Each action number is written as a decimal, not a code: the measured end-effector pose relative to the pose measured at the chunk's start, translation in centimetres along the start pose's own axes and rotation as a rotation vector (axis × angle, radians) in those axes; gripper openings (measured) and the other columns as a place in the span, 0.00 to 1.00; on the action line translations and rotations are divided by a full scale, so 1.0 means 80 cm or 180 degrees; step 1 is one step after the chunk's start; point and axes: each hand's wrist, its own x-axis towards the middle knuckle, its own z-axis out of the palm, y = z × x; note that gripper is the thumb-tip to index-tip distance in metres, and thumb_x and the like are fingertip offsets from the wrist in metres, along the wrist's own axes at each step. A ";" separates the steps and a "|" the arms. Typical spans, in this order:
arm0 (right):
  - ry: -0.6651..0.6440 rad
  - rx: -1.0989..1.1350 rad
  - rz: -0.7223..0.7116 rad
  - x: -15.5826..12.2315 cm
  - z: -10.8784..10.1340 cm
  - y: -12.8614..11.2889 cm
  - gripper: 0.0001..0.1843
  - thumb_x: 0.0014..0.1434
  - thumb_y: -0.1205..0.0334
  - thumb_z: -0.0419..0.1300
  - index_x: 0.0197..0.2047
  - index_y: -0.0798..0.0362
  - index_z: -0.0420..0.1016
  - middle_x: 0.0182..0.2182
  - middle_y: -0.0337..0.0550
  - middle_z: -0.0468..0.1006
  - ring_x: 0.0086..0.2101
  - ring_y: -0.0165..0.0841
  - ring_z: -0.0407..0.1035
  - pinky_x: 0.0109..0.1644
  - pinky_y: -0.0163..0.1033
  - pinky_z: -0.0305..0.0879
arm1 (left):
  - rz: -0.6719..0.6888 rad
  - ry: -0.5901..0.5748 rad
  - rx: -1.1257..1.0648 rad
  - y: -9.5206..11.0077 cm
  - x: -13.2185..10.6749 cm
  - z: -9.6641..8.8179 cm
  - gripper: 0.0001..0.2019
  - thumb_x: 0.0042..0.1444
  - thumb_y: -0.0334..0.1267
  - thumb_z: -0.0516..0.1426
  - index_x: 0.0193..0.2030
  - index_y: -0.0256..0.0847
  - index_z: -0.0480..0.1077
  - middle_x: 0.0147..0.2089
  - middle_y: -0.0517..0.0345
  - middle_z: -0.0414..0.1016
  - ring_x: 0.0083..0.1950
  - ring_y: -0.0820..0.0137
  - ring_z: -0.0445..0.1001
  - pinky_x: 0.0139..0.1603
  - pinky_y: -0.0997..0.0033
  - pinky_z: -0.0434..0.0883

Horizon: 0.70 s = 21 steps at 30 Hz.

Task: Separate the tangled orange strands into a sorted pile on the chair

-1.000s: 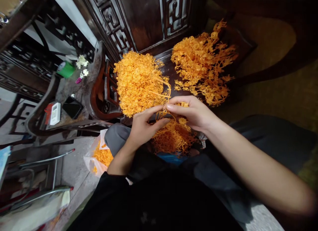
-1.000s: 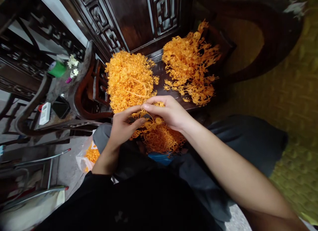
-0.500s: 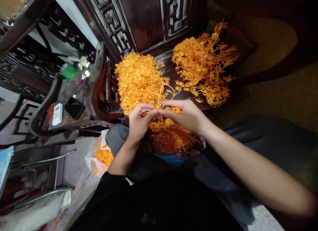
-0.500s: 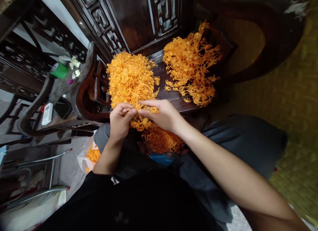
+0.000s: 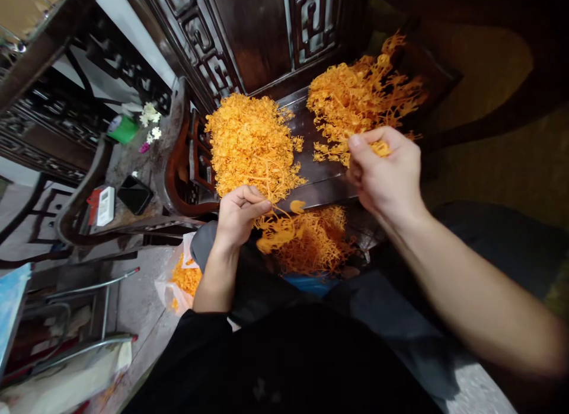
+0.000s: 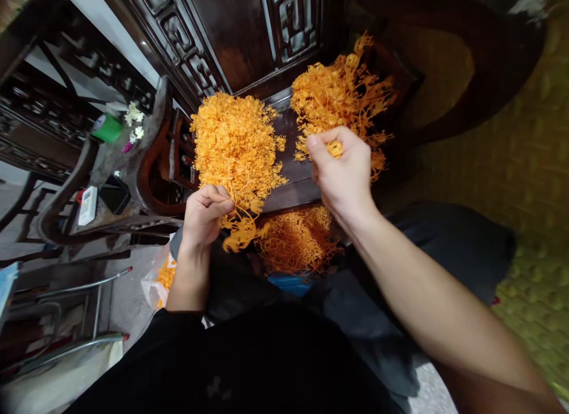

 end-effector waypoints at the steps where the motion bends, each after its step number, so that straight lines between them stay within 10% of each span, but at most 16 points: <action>1: 0.0088 0.0230 0.0139 0.004 -0.003 0.000 0.18 0.63 0.43 0.65 0.34 0.46 0.66 0.19 0.32 0.65 0.17 0.26 0.55 0.21 0.37 0.51 | -0.0071 -0.0001 -0.0038 0.000 0.002 -0.001 0.14 0.45 0.35 0.73 0.25 0.38 0.72 0.28 0.62 0.75 0.26 0.78 0.72 0.28 0.76 0.69; 7: -0.0870 0.0331 0.0743 -0.013 -0.001 -0.023 0.16 0.58 0.49 0.70 0.38 0.51 0.74 0.32 0.44 0.82 0.22 0.30 0.72 0.22 0.38 0.65 | -0.0127 0.0053 -0.0100 -0.015 0.013 0.002 0.13 0.51 0.38 0.72 0.36 0.40 0.72 0.31 0.63 0.77 0.30 0.77 0.76 0.34 0.76 0.73; 13: -0.1386 -0.0151 0.0482 -0.019 -0.011 -0.033 0.20 0.62 0.50 0.67 0.54 0.49 0.82 0.21 0.35 0.76 0.18 0.28 0.67 0.21 0.36 0.62 | 0.0121 -0.0027 0.0293 -0.022 0.012 -0.003 0.05 0.55 0.37 0.69 0.38 0.42 0.81 0.38 0.58 0.81 0.35 0.74 0.77 0.41 0.72 0.74; 21: -0.1715 -0.0923 0.0051 -0.026 0.006 -0.030 0.10 0.60 0.52 0.69 0.38 0.50 0.86 0.29 0.40 0.84 0.27 0.32 0.74 0.32 0.39 0.67 | 0.0589 -0.0349 0.0834 -0.019 0.001 0.015 0.16 0.53 0.36 0.72 0.45 0.42 0.74 0.46 0.56 0.79 0.46 0.71 0.78 0.48 0.71 0.74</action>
